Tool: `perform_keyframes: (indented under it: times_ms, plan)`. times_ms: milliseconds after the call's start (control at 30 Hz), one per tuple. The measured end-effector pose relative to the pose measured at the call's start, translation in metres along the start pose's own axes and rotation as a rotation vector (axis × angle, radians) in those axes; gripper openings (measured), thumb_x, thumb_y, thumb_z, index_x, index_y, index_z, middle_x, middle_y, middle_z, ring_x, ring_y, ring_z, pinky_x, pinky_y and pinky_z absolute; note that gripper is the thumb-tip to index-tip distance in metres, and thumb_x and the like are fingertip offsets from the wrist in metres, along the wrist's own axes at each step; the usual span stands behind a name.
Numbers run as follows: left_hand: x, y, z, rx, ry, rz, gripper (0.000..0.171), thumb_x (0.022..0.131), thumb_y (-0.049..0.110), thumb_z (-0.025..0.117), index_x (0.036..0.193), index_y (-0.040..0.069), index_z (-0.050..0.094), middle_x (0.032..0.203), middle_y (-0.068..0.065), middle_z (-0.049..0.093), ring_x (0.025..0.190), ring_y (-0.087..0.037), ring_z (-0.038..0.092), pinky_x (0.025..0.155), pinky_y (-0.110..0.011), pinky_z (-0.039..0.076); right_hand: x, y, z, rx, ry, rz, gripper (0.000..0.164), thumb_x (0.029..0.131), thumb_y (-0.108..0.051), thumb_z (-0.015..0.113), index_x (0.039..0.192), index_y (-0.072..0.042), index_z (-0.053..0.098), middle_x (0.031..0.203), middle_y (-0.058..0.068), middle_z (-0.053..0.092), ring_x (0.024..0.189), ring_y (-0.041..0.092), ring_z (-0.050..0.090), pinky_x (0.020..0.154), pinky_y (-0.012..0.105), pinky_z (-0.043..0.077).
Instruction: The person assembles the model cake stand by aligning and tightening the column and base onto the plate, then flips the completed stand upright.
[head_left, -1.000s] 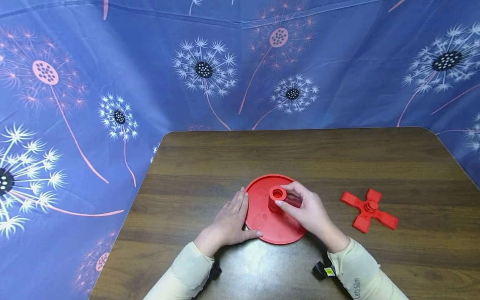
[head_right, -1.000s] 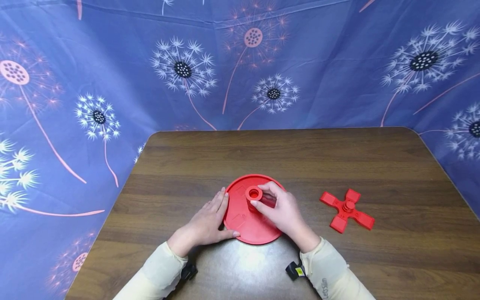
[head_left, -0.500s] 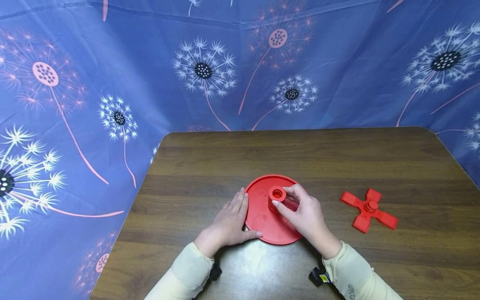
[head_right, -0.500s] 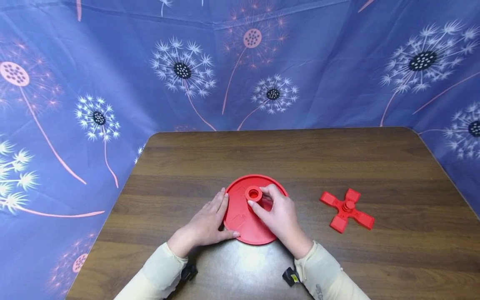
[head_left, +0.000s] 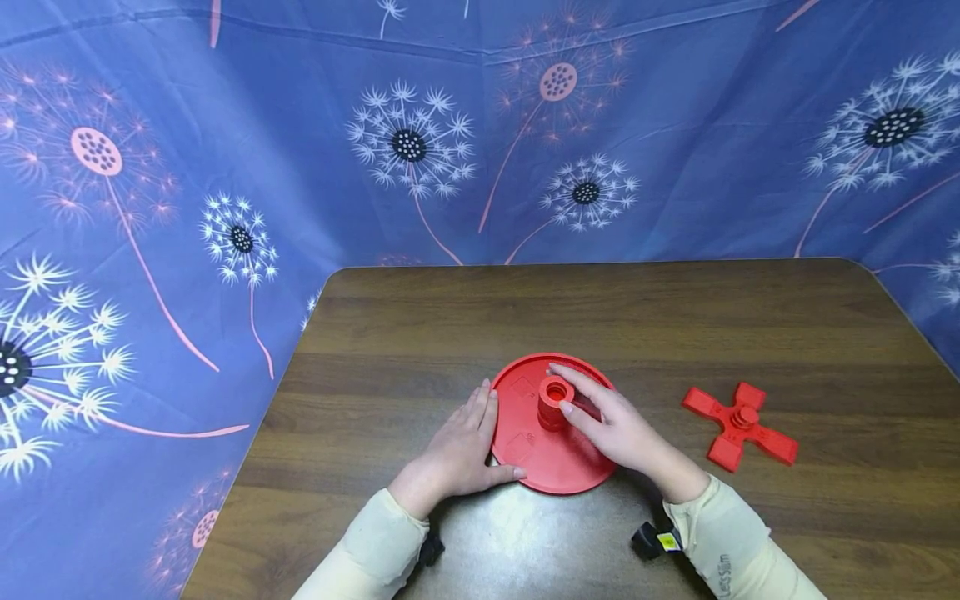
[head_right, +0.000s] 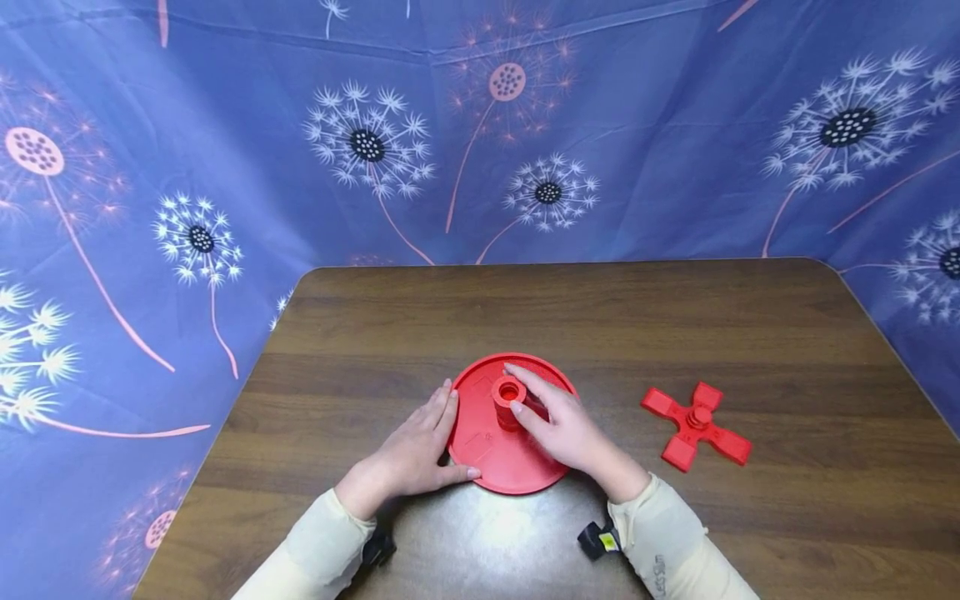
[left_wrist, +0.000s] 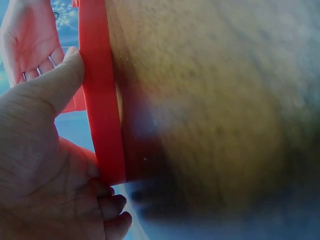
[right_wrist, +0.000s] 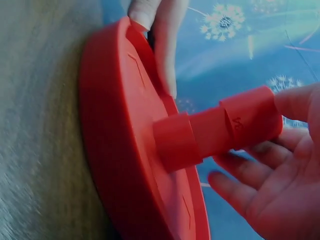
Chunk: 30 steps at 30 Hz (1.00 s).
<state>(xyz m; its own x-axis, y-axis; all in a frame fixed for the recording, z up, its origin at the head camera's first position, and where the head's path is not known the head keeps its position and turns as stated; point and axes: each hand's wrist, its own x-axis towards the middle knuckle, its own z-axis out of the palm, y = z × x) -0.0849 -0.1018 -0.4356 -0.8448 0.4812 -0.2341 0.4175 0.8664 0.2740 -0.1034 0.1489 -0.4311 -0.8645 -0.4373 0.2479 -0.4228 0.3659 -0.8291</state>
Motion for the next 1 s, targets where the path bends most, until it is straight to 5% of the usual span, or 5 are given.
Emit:
perform_keyframes:
  times_ms: [233, 567, 1000]
  plan:
    - [0.002, -0.001, 0.001, 0.003, 0.0, 0.003, 0.111, 0.083, 0.069, 0.059, 0.155, -0.002, 0.013, 0.162, -0.017, 0.006, 0.148, -0.029, 0.012, 0.116, -0.042, 0.023, 0.001, 0.003, -0.007, 0.07, -0.077, 0.036, 0.049, 0.098, -0.012, 0.059, 0.145, -0.011, 0.045, 0.137, 0.005, 0.055, 0.121, 0.017, 0.054, 0.097, 0.018, 0.043]
    - [0.001, 0.0, 0.001, -0.007, -0.007, -0.004, 0.111, 0.083, 0.069, 0.06, 0.155, -0.001, 0.012, 0.162, -0.016, 0.006, 0.148, -0.029, 0.012, 0.116, -0.042, 0.023, -0.001, -0.001, 0.005, 0.103, 0.07, 0.065, 0.04, 0.09, -0.009, 0.069, 0.129, -0.012, 0.058, 0.12, 0.002, 0.066, 0.11, 0.016, 0.063, 0.092, 0.028, 0.051]
    - [0.0, 0.001, 0.0, -0.017, 0.005, 0.004, 0.11, 0.083, 0.066, 0.063, 0.154, -0.004, 0.014, 0.162, -0.019, 0.009, 0.148, -0.031, 0.014, 0.115, -0.045, 0.026, -0.005, -0.004, 0.019, -0.091, 0.24, 0.055, 0.038, 0.086, -0.013, 0.075, 0.12, -0.011, 0.059, 0.112, 0.001, 0.069, 0.103, 0.017, 0.067, 0.09, 0.04, 0.053]
